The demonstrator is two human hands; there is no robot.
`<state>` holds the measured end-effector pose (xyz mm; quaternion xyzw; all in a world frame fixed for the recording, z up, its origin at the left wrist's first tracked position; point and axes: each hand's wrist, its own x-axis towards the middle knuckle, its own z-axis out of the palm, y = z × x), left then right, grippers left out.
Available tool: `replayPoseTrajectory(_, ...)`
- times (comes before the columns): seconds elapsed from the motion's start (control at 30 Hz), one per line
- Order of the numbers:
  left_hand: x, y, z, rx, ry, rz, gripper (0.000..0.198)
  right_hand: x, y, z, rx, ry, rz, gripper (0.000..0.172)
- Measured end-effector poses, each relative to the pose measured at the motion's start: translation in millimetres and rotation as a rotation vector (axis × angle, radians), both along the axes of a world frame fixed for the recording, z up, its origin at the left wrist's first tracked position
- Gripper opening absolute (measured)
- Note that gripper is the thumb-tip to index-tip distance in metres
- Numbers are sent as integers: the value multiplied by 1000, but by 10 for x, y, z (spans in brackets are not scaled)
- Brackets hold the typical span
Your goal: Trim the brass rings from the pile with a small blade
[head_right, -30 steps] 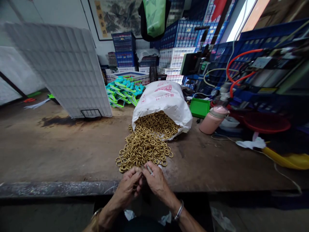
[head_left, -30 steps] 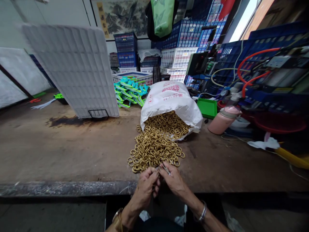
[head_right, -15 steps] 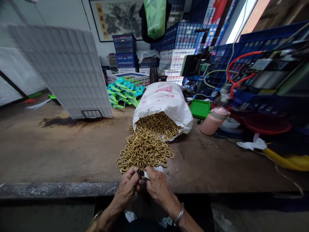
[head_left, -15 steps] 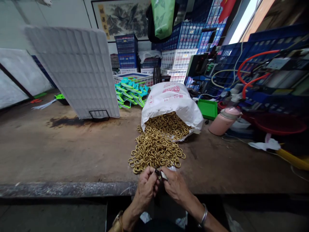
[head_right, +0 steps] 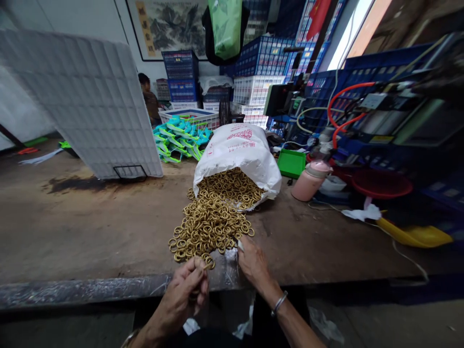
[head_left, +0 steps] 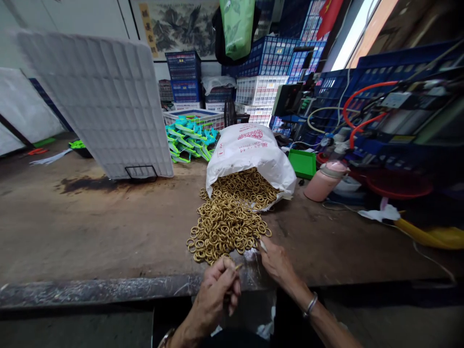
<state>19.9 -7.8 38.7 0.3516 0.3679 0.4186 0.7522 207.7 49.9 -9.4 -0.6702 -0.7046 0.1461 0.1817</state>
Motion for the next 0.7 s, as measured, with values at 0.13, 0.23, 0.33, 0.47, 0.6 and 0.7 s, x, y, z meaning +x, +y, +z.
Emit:
replayPoseTrajectory(0.13,0,81,-104,-103,-153,53,29,37,76,-18,51,31,-42,19)
replayPoseTrajectory(0.23,-24,115,-168,-119,-188,78,22,-54,100,-31,68,-28,-40,16)
replayPoseTrajectory(0.33,-58,126,-193,-156,-243,70,15,-148,113,-13,77,-118,-50,12)
replayPoseTrajectory(0.47,-95,148,-215,-241,-338,54,16,-213,124,32,52,-211,-51,11)
replayPoseTrajectory(0.6,-103,160,-245,-288,-392,73,20,-233,92,52,26,-263,-51,11)
replayPoseTrajectory(0.7,-87,160,-273,-308,-351,97,21,-231,44,55,22,-267,-26,14)
